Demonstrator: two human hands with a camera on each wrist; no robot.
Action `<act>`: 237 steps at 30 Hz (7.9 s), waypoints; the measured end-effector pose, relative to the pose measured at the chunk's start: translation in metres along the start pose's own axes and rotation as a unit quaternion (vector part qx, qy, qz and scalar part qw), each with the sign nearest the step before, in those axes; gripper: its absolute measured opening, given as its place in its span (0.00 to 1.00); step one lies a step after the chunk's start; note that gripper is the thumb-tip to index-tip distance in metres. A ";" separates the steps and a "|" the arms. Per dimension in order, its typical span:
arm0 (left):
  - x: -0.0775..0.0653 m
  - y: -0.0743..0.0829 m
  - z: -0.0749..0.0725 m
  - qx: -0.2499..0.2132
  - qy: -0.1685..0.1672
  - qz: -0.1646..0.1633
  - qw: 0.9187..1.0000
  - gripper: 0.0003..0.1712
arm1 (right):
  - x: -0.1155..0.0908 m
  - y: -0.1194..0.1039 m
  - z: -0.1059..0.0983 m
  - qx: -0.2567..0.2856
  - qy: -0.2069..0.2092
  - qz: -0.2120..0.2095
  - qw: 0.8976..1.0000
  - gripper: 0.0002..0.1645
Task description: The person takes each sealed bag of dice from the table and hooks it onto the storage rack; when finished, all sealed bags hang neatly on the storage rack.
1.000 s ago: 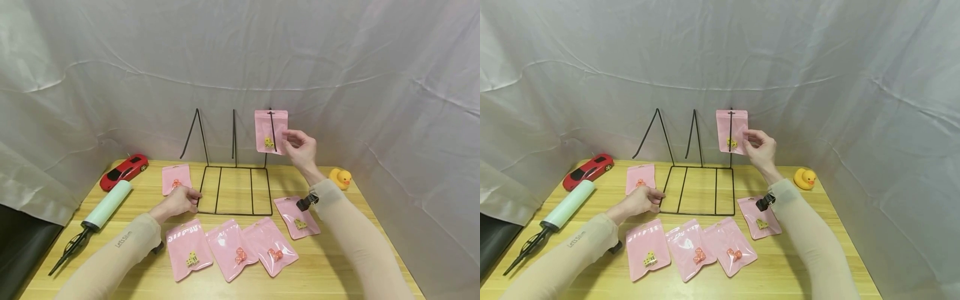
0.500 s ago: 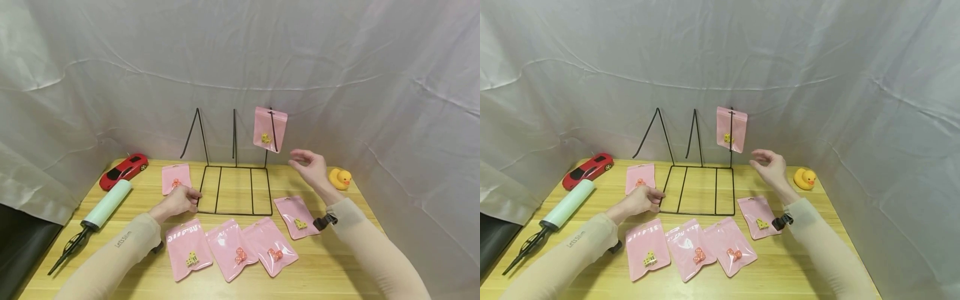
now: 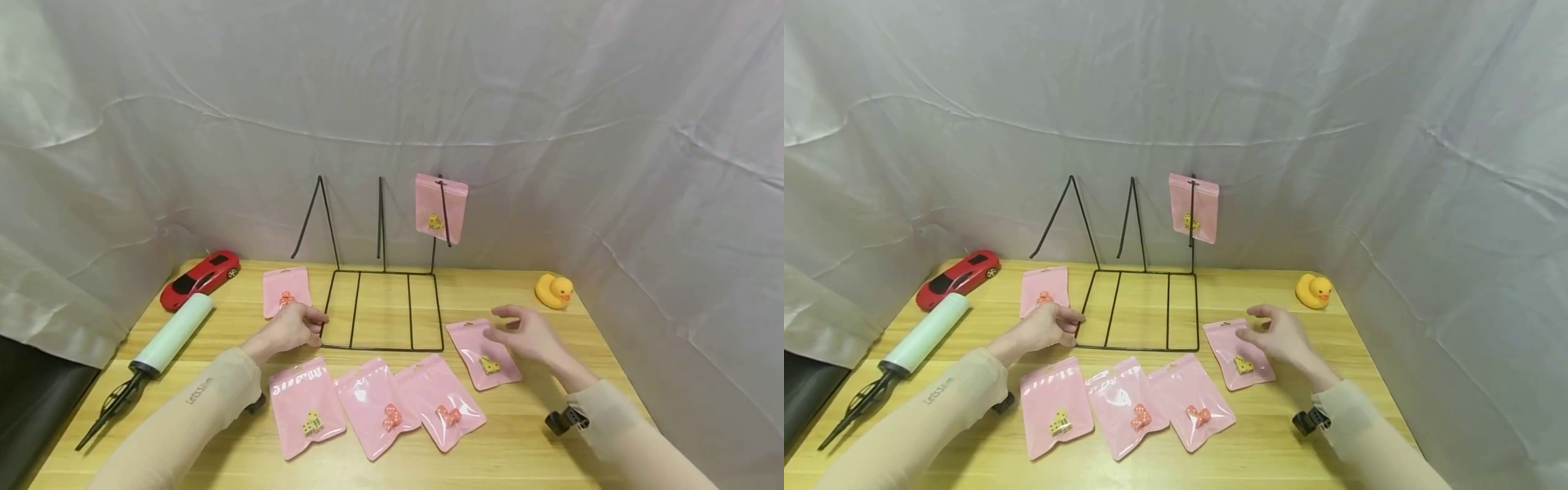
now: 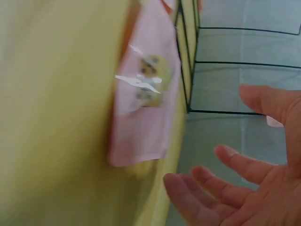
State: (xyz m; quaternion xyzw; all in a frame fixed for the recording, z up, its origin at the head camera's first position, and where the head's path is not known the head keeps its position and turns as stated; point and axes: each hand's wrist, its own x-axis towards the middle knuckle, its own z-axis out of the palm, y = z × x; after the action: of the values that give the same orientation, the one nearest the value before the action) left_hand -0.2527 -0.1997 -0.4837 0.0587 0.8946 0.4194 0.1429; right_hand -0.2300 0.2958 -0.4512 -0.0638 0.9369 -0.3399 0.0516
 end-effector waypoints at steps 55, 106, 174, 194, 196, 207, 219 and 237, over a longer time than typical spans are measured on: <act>0.000 0.000 0.001 -0.005 0.004 -0.005 1.000 0.31 | -0.019 -0.004 -0.021 0.024 0.061 -0.017 0.998 0.24; 0.001 0.002 0.001 -0.003 0.003 -0.012 1.000 0.31 | -0.060 -0.087 -0.032 0.147 0.194 -0.194 0.950 0.17; -0.001 0.004 -0.001 -0.002 -0.004 -0.005 1.000 0.32 | -0.025 -0.117 -0.016 0.306 0.215 -0.330 0.867 0.17; -0.001 0.002 0.002 -0.002 -0.001 -0.003 1.000 0.32 | -0.009 -0.115 -0.011 0.306 0.223 -0.314 0.870 0.16; 0.000 0.002 0.002 -0.003 -0.001 -0.003 1.000 0.32 | -0.008 -0.115 -0.010 0.305 0.223 -0.313 0.871 0.16; -0.001 0.003 0.002 0.001 0.002 -0.003 1.000 0.32 | 0.002 -0.116 -0.010 0.292 0.241 -0.301 0.875 0.16; -0.003 0.003 0.001 -0.004 -0.001 -0.003 1.000 0.32 | 0.016 -0.117 -0.011 0.288 0.254 -0.281 0.880 0.17; -0.001 0.002 0.002 0.001 0.001 0.001 1.000 0.32 | 0.039 -0.115 -0.014 0.275 0.258 -0.253 0.891 0.15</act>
State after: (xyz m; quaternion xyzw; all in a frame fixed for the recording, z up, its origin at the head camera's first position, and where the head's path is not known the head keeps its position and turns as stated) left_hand -0.2513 -0.1976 -0.4833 0.0593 0.8949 0.4189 0.1420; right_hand -0.2609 0.2109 -0.3688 -0.1921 0.7383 -0.5904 -0.2636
